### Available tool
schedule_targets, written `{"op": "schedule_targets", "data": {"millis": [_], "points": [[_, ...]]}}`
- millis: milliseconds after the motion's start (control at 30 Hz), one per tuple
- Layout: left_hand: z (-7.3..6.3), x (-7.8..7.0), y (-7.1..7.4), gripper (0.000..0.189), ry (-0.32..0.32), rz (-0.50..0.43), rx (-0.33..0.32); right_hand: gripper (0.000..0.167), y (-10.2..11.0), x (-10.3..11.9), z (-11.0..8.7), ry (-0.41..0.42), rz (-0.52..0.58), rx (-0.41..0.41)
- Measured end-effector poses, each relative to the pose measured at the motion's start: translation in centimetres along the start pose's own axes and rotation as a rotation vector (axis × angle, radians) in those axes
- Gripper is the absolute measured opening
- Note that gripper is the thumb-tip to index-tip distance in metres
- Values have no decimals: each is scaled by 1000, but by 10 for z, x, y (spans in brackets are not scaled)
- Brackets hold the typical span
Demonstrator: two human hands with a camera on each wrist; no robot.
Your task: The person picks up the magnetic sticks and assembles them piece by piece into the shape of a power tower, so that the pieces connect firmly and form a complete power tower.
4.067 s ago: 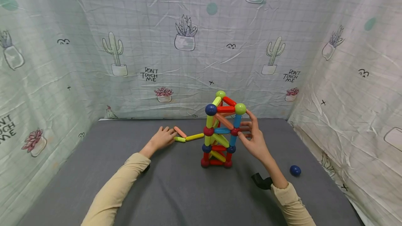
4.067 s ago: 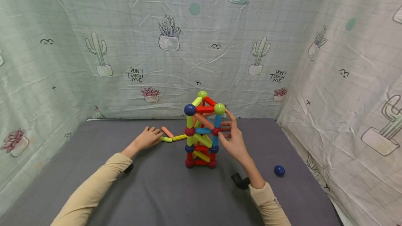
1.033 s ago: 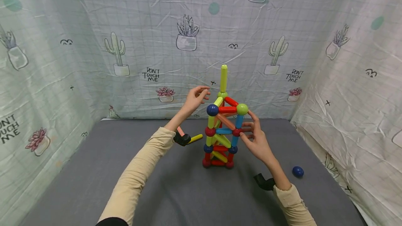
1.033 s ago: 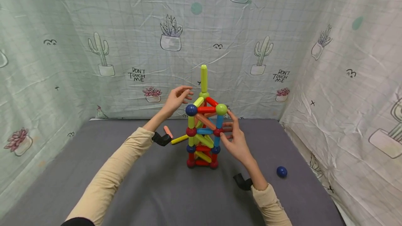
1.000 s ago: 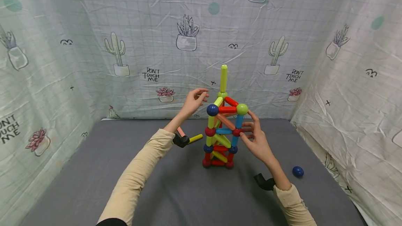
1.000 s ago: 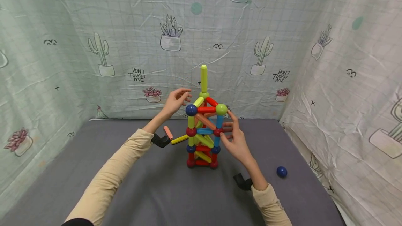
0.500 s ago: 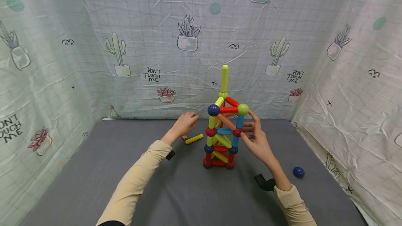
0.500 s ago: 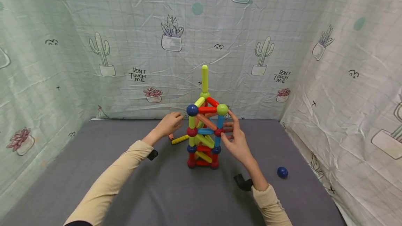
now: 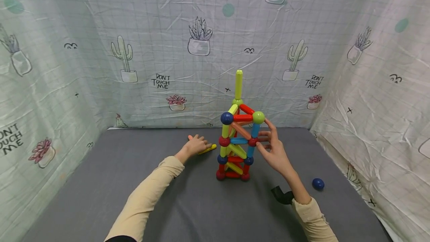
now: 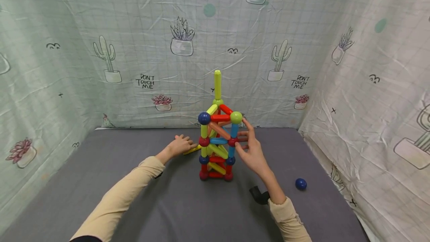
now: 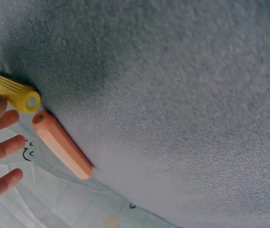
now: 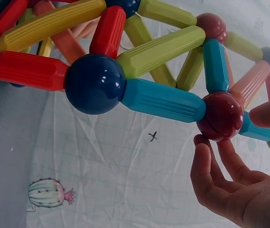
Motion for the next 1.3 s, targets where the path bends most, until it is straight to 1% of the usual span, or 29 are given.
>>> {"op": "schedule_targets", "data": {"millis": [67, 100, 133, 167, 200, 233, 300, 333, 367, 400, 467, 533, 600, 700, 767, 833, 967, 1067, 1133, 1233, 1300], "points": [[1, -2, 5, 36, 17, -36, 74, 69, 0, 1, 1, 2, -1, -3], [1, -2, 5, 34, 18, -49, 66, 69, 1, 1, 1, 3, -2, -5], [0, -3, 5, 33, 5, -54, 19, 69, 1, 2, 1, 3, -2, -5], [-1, -4, 11, 32, 7, -66, 25, 69, 1, 2, 2, 1, -2, -4], [-4, -6, 16, 30, -1, -70, 6, 69, 1, 2, 2, -2, -2, -2], [-6, -7, 18, 28, -9, -73, -24, 69, 1, 2, 2, -4, -1, 1], [-10, -9, 18, 26, -28, -71, -100, 69, 0, 2, 2, -6, 0, 4], [-14, -13, 33, 27, -20, -86, -70, 69, 0, 2, 2, -6, 0, 5], [-15, -15, 40, 27, -9, -92, -45, 69, 0, 2, 2, -6, 0, 5], [-17, -17, 39, 26, -14, -78, -73, 69, 0, 1, 2, -5, 1, 5], [-19, -19, 39, 27, -13, -37, -94, 69, 0, 1, 2, -5, -1, 3], [-21, -21, 37, 27, -12, 23, -88, 69, 0, 1, 2, -6, -2, 4], [-23, -23, 36, 25, -13, 54, -60, 69, 0, 0, 2, -6, -2, 4], [-27, -25, 37, 22, -6, 50, -8, 69, 0, 0, 2, -6, -1, 3], [-30, -24, 41, 21, 3, 27, -9, 69, 0, -1, 2, -4, -1, 2], [-34, -23, 47, 21, 15, 14, -24, 69, 0, -1, 2, -3, 2, 2], [-41, -17, 56, 20, 43, -72, -83, 69, 0, -1, 1, -3, 3, 3], [-46, -11, 63, 16, 84, -170, -135, 69, 0, -2, 0, -1, 2, 3], [-48, -7, 69, 14, 119, -241, -185, 69, 0, -2, 0, 2, 2, 2], [-49, -1, 84, 17, 192, -368, -259, 69, 0, -2, -1, 6, 0, 0], [-49, 2, 100, 21, 236, -456, -316, 69, 0, -3, -2, 10, -1, -1]]}}
Point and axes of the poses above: each hand's wrist, its own z-axis towards the middle knuckle, its own y-axis out of the back of the hand, x = y × z, the point moved 3 cm from there along z, towards the middle knuckle, and after that the axes turned 8 degrees about -z, right-handed, at the moved point
